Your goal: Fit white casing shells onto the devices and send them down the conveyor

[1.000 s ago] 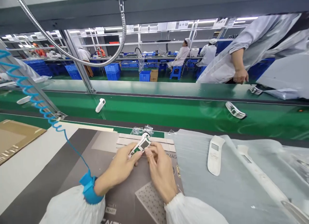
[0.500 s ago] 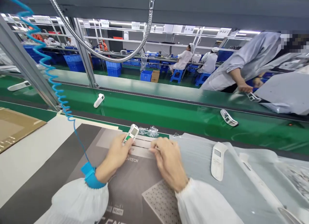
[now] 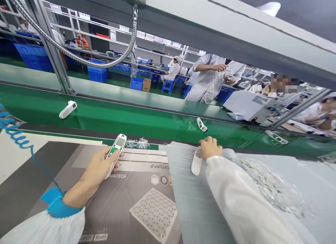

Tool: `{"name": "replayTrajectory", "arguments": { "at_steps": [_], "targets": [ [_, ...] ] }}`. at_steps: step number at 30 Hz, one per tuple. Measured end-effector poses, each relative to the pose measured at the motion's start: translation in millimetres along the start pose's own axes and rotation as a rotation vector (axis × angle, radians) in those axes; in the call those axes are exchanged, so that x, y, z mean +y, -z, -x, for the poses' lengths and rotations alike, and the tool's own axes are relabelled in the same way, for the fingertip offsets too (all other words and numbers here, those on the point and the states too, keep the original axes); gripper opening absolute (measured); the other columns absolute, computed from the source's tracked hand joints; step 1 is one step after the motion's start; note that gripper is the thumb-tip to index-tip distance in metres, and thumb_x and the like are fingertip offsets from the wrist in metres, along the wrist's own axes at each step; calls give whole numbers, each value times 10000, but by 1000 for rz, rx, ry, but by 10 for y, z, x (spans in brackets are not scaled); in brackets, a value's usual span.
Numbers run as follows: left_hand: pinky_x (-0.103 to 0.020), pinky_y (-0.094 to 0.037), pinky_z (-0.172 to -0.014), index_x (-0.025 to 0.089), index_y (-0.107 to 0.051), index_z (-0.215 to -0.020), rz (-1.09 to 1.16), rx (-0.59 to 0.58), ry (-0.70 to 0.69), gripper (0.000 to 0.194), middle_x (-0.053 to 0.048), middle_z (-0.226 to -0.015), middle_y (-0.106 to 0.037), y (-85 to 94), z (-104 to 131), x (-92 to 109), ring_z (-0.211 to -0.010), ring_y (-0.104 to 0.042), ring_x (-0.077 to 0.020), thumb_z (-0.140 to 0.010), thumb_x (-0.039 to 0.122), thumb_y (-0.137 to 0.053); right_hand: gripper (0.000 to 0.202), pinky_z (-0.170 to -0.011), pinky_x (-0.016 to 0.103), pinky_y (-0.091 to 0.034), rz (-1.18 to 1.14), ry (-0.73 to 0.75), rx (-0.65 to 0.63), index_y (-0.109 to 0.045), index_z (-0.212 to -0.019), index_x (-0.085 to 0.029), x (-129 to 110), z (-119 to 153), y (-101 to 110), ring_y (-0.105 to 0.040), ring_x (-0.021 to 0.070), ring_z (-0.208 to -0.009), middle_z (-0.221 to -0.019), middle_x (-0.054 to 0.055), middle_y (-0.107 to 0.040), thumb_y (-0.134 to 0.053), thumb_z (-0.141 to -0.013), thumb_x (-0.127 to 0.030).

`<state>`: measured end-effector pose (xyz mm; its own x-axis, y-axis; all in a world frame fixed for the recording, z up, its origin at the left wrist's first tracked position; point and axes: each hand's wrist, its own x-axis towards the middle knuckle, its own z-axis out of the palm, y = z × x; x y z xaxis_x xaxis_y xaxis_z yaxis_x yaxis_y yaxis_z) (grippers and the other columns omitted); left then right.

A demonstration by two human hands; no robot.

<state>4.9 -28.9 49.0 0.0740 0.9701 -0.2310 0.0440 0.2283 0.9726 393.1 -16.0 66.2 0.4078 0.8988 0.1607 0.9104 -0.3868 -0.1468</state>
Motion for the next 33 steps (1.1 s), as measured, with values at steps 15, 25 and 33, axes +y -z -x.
{"name": "replayTrajectory", "arguments": {
  "at_steps": [15,25,33],
  "targets": [
    [-338,-432,-974,235,-595,-1216,-153,-94,-406,390,-54,-1230,-635,-153,61,-133,-1111,-578,-206,-894,451,-551,416,-755,298,-556,-1119,65,-566,-612,-1061,-181,-896,590,428,-642,153,-737,-806,30,-671,-750,-772,-447],
    [-358,-455,-953,248,-640,-1147,-344,-79,-420,303,-24,-1187,-674,-110,81,-153,-1086,-611,-216,-859,340,-621,458,-705,293,-545,-1511,210,-639,-593,-1058,-172,-1459,1103,-387,-641,139,-695,-796,-7,-630,-781,-750,-454],
    [-327,-472,-989,246,-642,-1179,-339,-161,-416,317,-36,-1233,-664,-228,117,-195,-1130,-611,-205,-887,365,-606,379,-772,308,-521,-1592,283,-564,-658,-1074,-197,-1539,1255,-544,-626,171,-808,-927,36,-683,-729,-807,-457]
  ]
}}
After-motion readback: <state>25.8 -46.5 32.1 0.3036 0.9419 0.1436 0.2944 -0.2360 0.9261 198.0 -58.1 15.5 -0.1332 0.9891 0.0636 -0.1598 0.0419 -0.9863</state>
